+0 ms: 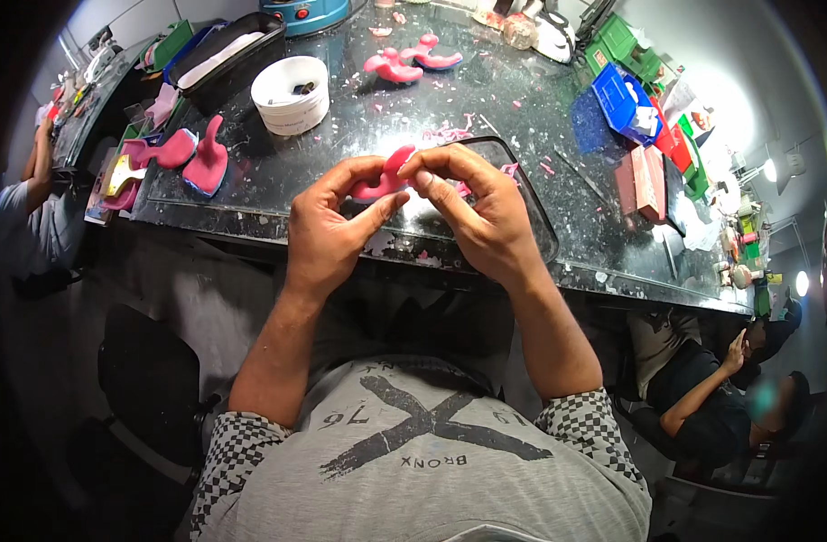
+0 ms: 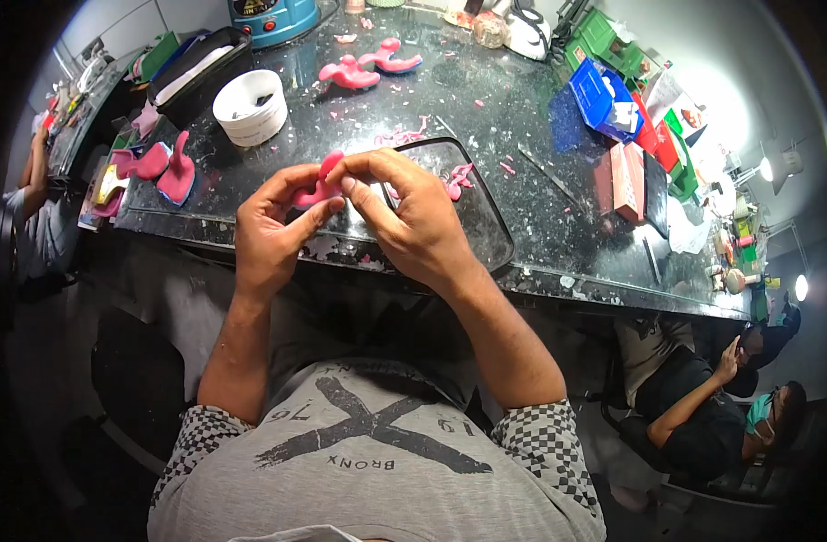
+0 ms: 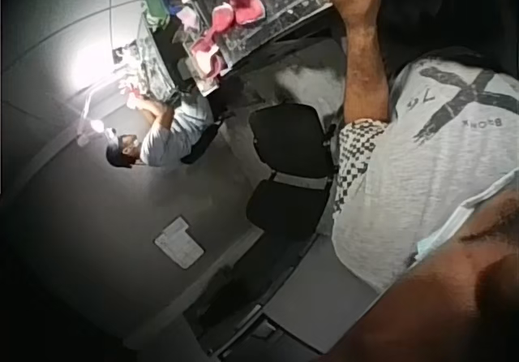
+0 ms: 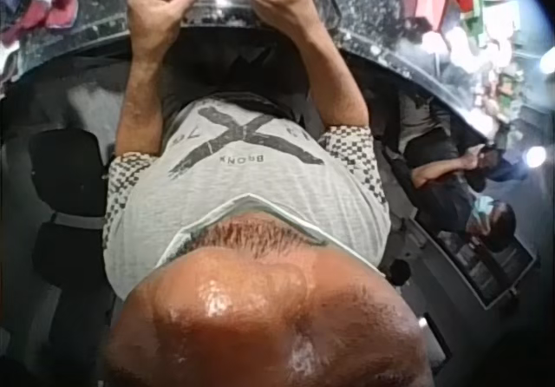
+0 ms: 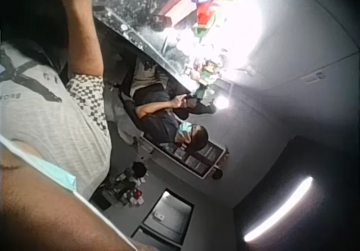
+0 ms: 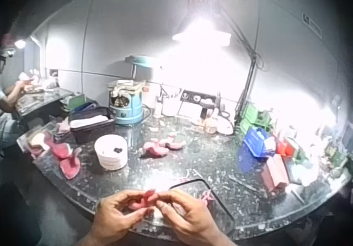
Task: The person trims and shapes wax on a mold using a metal tool, presses and molds a wax handle onto the base by hand, and details the wax piece using a pointed tool.
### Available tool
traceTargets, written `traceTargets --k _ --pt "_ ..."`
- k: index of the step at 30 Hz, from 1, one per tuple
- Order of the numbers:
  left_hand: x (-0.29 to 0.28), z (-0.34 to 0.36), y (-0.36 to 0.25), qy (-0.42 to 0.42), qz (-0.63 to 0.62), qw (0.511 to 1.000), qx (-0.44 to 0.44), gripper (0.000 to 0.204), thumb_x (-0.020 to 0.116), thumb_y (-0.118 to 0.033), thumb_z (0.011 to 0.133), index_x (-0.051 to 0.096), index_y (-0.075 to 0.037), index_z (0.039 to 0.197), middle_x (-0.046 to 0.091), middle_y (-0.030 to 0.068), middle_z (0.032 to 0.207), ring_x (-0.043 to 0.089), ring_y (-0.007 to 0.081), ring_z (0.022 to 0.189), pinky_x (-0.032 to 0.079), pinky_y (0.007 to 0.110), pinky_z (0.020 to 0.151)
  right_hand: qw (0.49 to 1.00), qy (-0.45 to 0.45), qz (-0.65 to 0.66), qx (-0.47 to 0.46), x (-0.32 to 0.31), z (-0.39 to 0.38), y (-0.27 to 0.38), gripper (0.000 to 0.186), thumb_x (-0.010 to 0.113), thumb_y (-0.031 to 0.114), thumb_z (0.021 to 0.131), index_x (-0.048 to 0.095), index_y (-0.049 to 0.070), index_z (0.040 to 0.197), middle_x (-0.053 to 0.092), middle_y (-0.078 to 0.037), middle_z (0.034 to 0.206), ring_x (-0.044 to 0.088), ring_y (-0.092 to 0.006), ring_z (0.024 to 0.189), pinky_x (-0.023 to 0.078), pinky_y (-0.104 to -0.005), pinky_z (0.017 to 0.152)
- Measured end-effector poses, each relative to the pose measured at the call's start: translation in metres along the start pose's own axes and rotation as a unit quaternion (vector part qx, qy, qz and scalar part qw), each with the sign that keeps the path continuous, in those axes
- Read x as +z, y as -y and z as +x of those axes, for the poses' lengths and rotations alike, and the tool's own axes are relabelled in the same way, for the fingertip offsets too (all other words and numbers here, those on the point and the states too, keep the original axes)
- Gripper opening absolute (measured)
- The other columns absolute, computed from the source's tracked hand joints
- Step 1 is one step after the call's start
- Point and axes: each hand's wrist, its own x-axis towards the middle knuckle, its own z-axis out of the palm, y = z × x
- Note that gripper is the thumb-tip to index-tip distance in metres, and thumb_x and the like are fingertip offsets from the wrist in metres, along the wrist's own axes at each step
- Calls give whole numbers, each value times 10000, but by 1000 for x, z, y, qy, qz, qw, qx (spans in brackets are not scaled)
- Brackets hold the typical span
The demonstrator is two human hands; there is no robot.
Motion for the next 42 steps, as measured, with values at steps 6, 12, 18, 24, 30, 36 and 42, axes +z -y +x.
traceTargets --k 6,12,18,24,30,36,42 --pt "0 3 -3 -6 -13 1000 -8 340 727 24 845 638 28 1173 677 65 1095 624 116 1030 485 255 913 991 -16 80 107 -6 -3 1 154 624 89 951 673 4 1070 687 -81 1011 633 -134 950 494 -290 860" --pt "3 2 -1 -35 -26 999 9 317 786 -61 820 685 2 1113 705 50 1027 638 96 941 500 250 851 982 -11 142 120 -9 -1 1 202 703 103 905 692 -1 1077 715 -57 1009 648 -110 925 496 -263 850" --pt "1 1 -5 -9 -30 999 -30 343 720 38 839 634 39 1172 672 81 1108 629 128 1029 490 270 929 989 -33 88 114 -2 1 0 166 700 121 913 718 3 1027 712 -51 958 641 -101 898 494 -259 819" --pt "1 2 -5 -6 4 1000 -10 351 717 47 834 633 42 1175 673 79 1108 630 127 1022 490 270 928 978 -60 135 145 2 -2 -6 179 672 132 939 711 -2 1052 704 -47 957 639 -98 901 490 -251 813" --pt "1 0 -6 -14 -13 1000 -24 355 724 42 831 635 38 1175 677 72 1086 625 124 1028 486 264 921 971 -54 165 163 2 -2 -3 182 671 139 944 707 -1 1054 706 -47 944 645 -98 887 490 -252 819" --pt "1 1 -3 -7 -9 1000 -17 352 707 37 845 627 39 1188 669 77 1105 623 127 1036 487 268 924 968 -59 191 153 4 1 1 164 711 110 907 710 1 1030 723 -50 928 652 -78 864 507 -245 788" --pt "-1 -1 -3 -8 -32 999 -17 346 686 48 850 624 44 1190 669 78 1109 623 130 1045 498 269 915 971 -81 174 139 13 0 1 163 721 96 894 709 -1 1024 724 -47 895 655 -76 834 511 -232 761"
